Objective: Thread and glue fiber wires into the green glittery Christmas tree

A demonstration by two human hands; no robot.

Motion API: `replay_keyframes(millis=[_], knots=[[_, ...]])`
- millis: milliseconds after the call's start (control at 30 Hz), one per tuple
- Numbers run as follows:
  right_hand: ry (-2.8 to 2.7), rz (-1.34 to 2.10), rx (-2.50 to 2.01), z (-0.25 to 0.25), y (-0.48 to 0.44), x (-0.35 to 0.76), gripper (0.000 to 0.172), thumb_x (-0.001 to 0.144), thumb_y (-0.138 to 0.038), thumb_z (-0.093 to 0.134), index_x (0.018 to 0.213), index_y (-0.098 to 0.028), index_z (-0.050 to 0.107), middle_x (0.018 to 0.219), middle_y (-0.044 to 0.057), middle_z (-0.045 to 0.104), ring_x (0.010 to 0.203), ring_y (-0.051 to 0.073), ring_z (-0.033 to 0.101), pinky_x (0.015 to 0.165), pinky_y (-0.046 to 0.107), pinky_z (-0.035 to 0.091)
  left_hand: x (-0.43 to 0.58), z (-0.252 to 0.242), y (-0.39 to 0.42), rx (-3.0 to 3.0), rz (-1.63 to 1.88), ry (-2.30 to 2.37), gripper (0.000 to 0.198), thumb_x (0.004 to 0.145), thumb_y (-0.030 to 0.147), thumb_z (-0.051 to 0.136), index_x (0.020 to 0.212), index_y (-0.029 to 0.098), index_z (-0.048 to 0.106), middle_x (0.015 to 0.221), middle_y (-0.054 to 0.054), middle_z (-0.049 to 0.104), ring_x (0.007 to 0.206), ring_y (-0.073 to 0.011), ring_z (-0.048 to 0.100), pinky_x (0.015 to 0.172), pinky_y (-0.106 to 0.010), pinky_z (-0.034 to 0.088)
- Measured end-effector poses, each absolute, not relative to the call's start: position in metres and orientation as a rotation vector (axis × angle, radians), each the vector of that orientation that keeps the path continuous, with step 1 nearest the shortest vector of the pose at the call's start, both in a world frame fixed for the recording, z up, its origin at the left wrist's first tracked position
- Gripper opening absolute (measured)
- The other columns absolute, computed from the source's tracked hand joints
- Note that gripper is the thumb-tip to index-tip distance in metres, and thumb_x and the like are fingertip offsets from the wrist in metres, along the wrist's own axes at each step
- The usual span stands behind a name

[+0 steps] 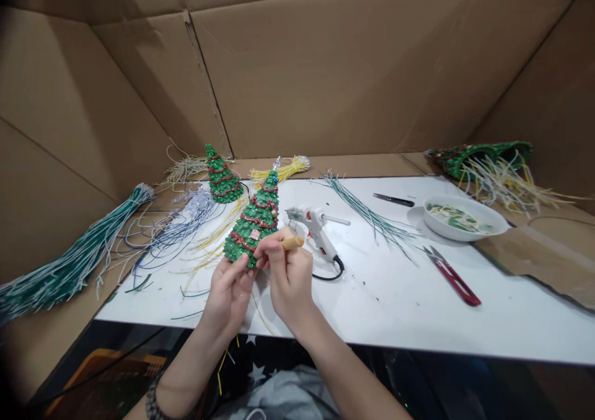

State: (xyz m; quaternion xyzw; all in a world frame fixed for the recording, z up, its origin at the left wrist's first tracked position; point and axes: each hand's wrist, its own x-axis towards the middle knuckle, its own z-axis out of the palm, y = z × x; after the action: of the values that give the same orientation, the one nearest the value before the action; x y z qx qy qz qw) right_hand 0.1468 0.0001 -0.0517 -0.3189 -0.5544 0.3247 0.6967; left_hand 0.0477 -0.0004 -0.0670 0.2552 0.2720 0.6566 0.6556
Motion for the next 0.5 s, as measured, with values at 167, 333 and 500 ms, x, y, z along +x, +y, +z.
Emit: replay_keyframes(millis=[167, 333, 500], knots=[[-1.247, 0.642, -0.694, -0.0563, -0.0002, 0.1424, 0.032, 0.099, -0.044, 0.042, 0.081, -0.021, 0.056, 0.072, 0.0, 0.059, 0.059, 0.011, 0.056, 0.056, 0.028, 0.045, 0.0489, -0.0653, -0.0024, 0.582, 1.492, 0.632, 0.017, 0.077, 0.018, 0.074, 0.093, 0.017, 0.068, 0.086, -0.002, 0.073, 0.08, -0.0129, 0.066, 0.081, -0.025, 0.048], [-1.245, 0.617, -0.672, -0.0582, -0.0003, 0.1423, 0.03, 0.099, -0.042, 0.042, 0.082, -0.022, 0.056, 0.073, -0.001, 0.058, 0.06, 0.011, 0.055, 0.056, 0.028, 0.043, 0.0491, -0.0645, -0.0026, 0.589, 1.494, 0.644, 0.02, 0.077, 0.018, 0.073, 0.096, 0.017, 0.067, 0.089, -0.003, 0.073, 0.078, -0.0134, 0.066, 0.077, -0.025, 0.049], [-1.284, 0.616, -0.713, -0.0582, 0.0017, 0.1429, 0.029, 0.098, -0.042, 0.044, 0.08, -0.022, 0.054, 0.068, -0.002, 0.055, 0.058, 0.011, 0.053, 0.054, 0.028, 0.041, 0.0504, -0.0655, -0.0033, 0.561, 1.492, 0.677, 0.028, 0.077, 0.017, 0.074, 0.104, 0.018, 0.066, 0.096, -0.004, 0.074, 0.082, -0.0144, 0.067, 0.078, -0.025, 0.048]])
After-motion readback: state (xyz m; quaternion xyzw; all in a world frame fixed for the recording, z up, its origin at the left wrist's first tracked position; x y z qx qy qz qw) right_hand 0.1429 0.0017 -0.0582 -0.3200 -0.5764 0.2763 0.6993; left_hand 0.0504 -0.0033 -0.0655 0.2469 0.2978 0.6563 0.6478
